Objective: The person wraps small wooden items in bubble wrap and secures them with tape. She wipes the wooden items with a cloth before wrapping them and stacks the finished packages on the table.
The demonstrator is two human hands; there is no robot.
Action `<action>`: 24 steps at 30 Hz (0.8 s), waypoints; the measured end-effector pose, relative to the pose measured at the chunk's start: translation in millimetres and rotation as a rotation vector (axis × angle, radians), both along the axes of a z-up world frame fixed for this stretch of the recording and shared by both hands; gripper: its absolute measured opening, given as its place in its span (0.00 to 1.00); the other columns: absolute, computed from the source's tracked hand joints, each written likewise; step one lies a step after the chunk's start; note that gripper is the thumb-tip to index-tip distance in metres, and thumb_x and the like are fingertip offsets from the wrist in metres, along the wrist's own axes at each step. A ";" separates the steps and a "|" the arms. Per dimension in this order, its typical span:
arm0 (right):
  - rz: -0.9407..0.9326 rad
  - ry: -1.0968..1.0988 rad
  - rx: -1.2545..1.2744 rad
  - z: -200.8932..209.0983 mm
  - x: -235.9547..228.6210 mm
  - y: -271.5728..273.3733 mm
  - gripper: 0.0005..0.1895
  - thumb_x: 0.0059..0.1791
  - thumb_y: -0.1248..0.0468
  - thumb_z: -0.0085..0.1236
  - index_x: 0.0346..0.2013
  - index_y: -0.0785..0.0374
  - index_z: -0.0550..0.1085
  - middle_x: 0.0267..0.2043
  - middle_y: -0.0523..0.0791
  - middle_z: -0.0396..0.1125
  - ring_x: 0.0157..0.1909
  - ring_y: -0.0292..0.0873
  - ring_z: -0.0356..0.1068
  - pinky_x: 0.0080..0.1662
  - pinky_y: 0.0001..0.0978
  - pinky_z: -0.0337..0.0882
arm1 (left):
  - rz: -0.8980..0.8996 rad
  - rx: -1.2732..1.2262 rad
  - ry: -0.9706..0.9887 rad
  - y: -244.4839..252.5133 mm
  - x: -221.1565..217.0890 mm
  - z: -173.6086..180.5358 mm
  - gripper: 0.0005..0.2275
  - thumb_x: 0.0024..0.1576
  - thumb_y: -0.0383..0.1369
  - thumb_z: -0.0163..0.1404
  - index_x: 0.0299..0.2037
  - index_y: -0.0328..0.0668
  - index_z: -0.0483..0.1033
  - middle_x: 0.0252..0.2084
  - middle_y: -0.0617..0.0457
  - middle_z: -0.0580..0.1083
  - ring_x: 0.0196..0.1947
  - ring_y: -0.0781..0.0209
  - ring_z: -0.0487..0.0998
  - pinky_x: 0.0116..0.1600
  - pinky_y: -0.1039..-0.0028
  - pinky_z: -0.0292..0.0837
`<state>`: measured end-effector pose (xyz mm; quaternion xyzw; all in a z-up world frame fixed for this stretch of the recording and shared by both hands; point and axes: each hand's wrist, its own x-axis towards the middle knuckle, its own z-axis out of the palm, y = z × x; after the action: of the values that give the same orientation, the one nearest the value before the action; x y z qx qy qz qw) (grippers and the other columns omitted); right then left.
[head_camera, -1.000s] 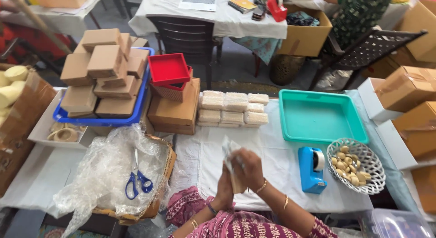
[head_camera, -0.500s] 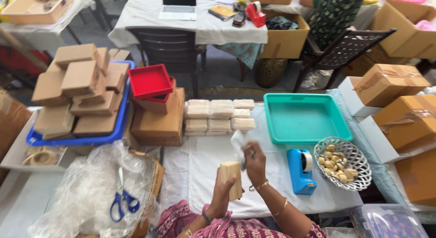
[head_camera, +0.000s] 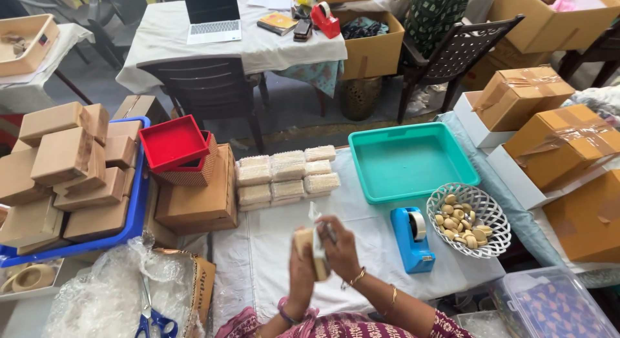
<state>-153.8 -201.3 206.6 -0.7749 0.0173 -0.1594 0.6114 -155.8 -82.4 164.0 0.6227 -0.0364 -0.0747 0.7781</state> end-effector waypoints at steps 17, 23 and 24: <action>-0.119 0.053 -0.266 -110.4 91.2 -13.9 0.11 0.54 0.54 0.54 0.40 0.58 0.76 0.28 0.52 0.73 0.30 0.54 0.74 0.32 0.45 0.70 | -0.090 -0.129 0.192 24.5 -21.1 26.8 0.25 0.67 0.49 0.33 0.68 0.43 0.66 0.44 0.50 0.73 0.38 0.65 0.72 0.41 0.76 0.74; 0.486 0.308 -0.903 -317.5 8.0 22.2 0.16 0.51 0.51 0.51 0.41 0.60 0.76 0.32 0.51 0.74 0.34 0.56 0.75 0.36 0.50 0.72 | -0.023 -0.108 0.128 63.6 -27.3 38.9 0.26 0.64 0.50 0.38 0.67 0.42 0.64 0.50 0.53 0.74 0.44 0.69 0.73 0.47 0.81 0.75; 0.776 0.358 -0.967 -324.1 -22.0 37.1 0.17 0.53 0.50 0.52 0.34 0.58 0.80 0.33 0.50 0.74 0.35 0.54 0.75 0.41 0.48 0.72 | 0.025 -0.118 0.182 69.6 -28.1 36.8 0.26 0.61 0.49 0.41 0.66 0.44 0.64 0.50 0.54 0.74 0.44 0.69 0.74 0.46 0.80 0.76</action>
<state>-175.8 -164.2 -117.6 -0.9274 -0.2363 0.2152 0.1941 -183.9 -12.8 200.8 0.5670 0.0378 -0.1188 0.8143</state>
